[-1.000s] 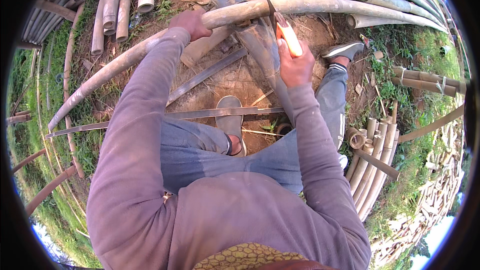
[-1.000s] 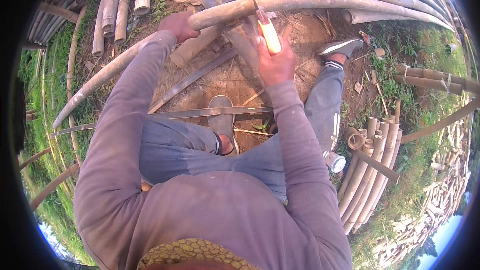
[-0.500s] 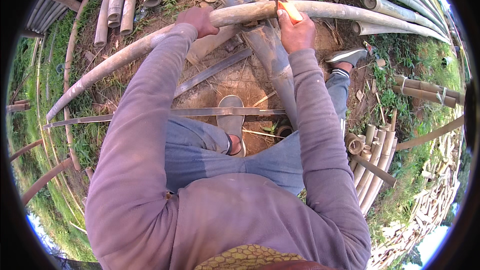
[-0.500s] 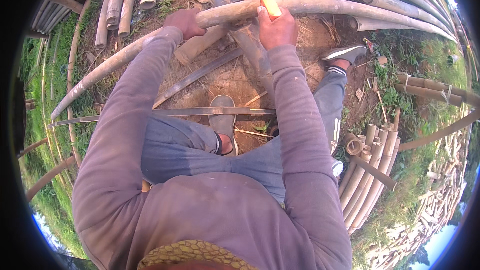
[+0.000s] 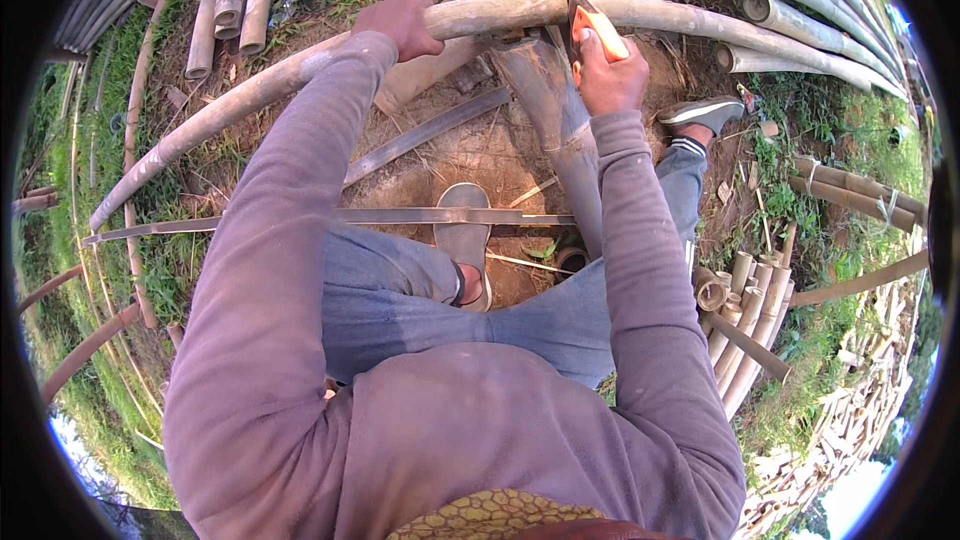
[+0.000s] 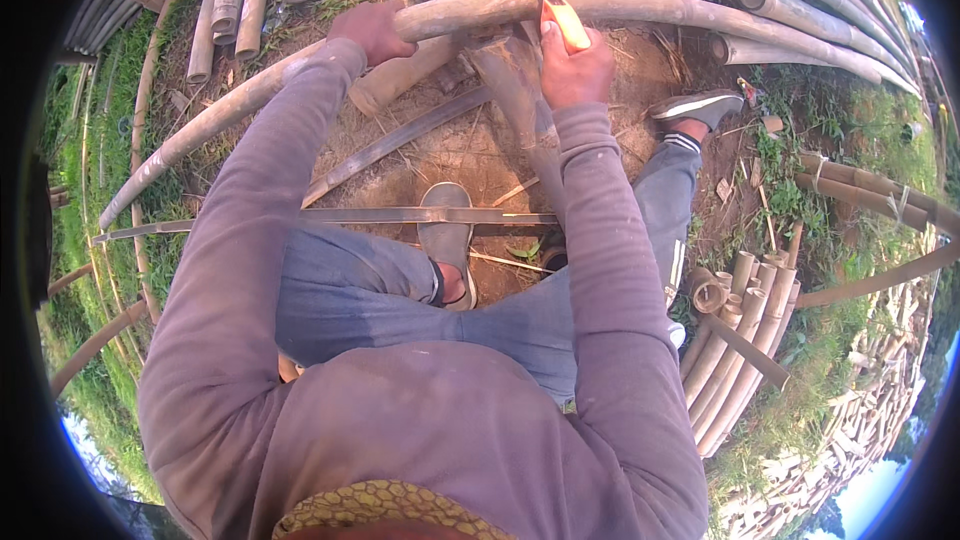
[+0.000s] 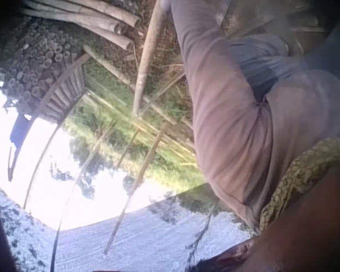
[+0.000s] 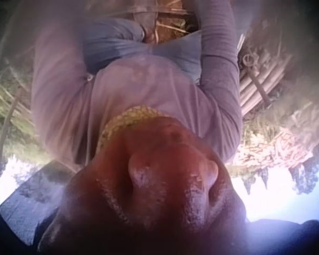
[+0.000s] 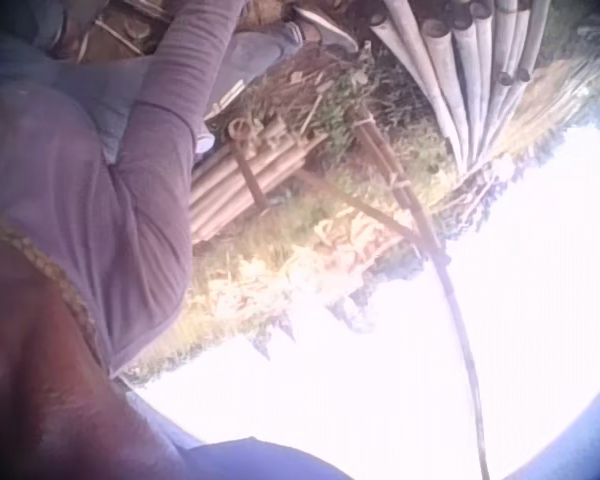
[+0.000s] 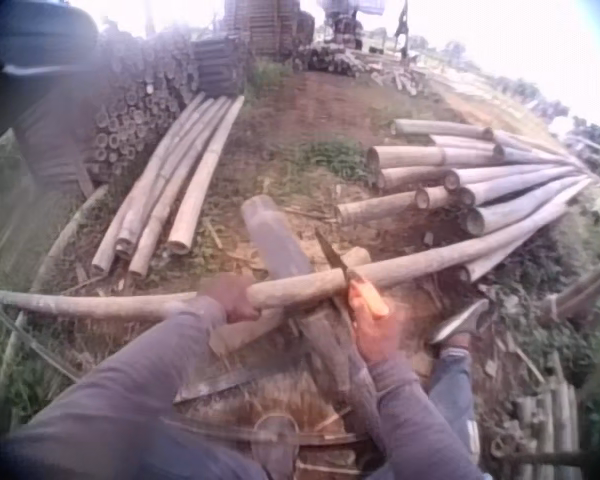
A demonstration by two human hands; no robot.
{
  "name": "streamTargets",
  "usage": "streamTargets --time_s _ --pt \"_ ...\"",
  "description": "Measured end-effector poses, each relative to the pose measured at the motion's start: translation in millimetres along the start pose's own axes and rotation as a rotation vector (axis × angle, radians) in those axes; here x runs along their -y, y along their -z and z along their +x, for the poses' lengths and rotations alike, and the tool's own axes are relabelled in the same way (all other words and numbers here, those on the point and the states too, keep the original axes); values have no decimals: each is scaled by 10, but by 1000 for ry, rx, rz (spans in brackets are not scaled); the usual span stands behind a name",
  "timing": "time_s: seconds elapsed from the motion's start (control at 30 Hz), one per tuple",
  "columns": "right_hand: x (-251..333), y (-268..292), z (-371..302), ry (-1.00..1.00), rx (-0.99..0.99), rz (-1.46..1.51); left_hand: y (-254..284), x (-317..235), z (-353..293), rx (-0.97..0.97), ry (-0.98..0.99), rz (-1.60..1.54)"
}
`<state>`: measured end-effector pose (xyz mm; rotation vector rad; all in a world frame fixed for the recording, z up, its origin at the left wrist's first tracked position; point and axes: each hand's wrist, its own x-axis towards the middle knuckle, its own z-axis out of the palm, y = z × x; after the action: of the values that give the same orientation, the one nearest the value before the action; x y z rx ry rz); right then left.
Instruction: The person uses a hand saw to cut long bamboo poles into shorter sections. They repeatedly position a pole on a makeshift support, saw through it, and set the cut piece aside. The work area contains many stacked bamboo poles and cut pieces.
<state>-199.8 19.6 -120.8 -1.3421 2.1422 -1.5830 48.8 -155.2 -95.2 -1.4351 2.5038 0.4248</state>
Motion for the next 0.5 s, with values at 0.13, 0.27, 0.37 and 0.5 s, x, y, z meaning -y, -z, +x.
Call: streamTargets --time_s 0.13,0.27,0.37,0.5 --pt "211 66 -27 -83 -1 114 -35 141 72 -20 43 12" --pt "266 789 -1160 41 -87 1 -93 129 3 29 52 -18" --pt "85 1079 -1581 260 -34 -330 -59 230 -72 12 43 -48" --pt "-264 1436 -1852 173 185 -526 -17 51 -404 21 -48 -72"
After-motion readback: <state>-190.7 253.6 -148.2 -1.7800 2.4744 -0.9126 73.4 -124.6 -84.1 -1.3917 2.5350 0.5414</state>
